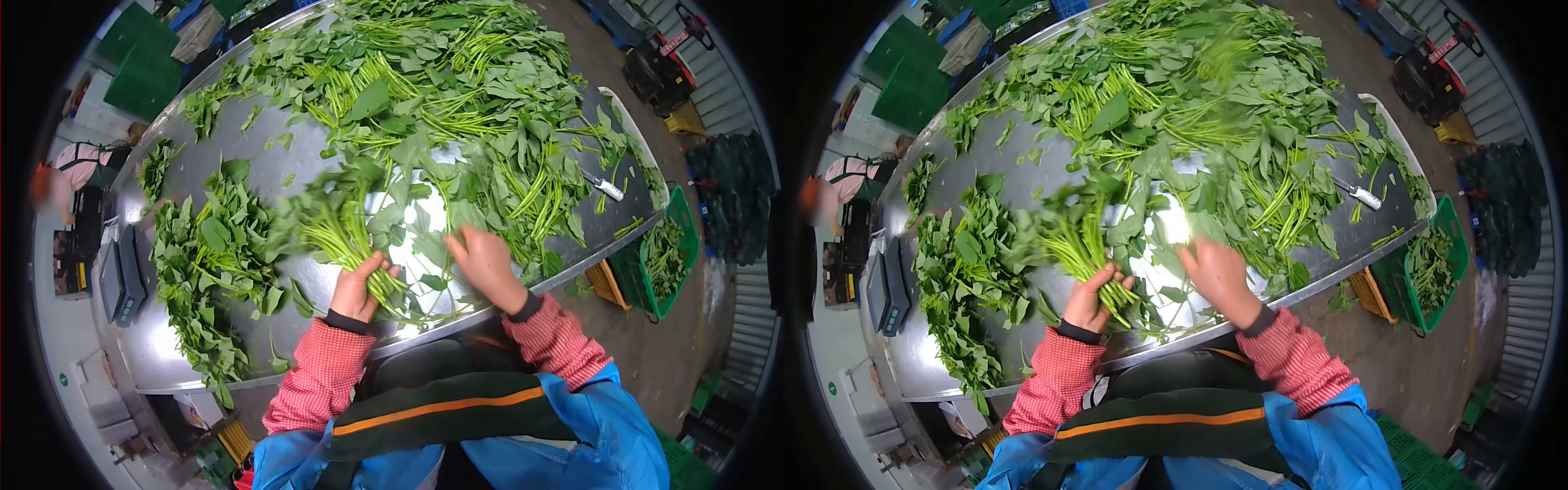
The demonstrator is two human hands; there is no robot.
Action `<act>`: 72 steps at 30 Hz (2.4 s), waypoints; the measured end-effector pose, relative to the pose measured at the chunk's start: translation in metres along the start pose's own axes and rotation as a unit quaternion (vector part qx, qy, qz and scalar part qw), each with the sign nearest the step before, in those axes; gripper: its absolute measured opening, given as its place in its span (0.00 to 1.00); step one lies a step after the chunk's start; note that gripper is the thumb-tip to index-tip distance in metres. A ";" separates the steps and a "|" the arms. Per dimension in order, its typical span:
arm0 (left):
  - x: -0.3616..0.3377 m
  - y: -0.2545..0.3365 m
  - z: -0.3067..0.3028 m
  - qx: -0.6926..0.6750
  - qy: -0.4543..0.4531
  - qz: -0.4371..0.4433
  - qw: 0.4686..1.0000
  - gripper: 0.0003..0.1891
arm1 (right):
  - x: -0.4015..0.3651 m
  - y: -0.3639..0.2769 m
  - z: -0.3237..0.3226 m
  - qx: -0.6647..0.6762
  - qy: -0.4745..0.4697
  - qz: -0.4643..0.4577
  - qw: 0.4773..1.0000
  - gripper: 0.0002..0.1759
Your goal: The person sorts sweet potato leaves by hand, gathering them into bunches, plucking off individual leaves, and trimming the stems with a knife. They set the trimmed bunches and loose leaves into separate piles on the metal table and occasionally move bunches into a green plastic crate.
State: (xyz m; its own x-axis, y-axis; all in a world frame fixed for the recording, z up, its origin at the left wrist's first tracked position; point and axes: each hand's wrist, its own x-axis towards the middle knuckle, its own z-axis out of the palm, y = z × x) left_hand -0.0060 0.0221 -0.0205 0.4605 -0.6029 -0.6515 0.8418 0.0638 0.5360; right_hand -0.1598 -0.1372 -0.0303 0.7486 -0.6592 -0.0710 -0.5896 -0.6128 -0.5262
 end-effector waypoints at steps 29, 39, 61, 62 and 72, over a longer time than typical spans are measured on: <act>-0.005 -0.016 0.018 0.061 -0.093 -0.007 0.994 0.11 | -0.017 0.076 -0.092 0.530 -0.080 0.162 0.829 0.12; -0.006 -0.031 0.025 0.040 -0.082 -0.014 0.996 0.09 | -0.035 0.102 -0.074 0.239 0.012 0.185 0.953 0.13; 0.005 -0.029 0.063 0.032 0.003 0.212 0.977 0.10 | -0.038 0.062 -0.018 0.055 -0.019 0.010 0.998 0.17; 0.008 -0.023 0.054 0.041 -0.002 0.208 0.977 0.11 | -0.044 0.062 -0.022 0.007 -0.040 -0.029 0.999 0.18; 0.006 -0.042 0.050 0.032 -0.012 0.160 0.987 0.09 | -0.013 0.001 -0.034 0.149 0.037 -0.156 0.976 0.14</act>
State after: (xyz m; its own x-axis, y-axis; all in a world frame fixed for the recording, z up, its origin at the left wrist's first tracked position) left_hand -0.0529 -0.0238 -0.0204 0.6927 -0.5781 -0.4312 0.6346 0.2044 0.7454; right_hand -0.1807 -0.1438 -0.0010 0.8470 -0.4970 0.1884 -0.2133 -0.6424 -0.7361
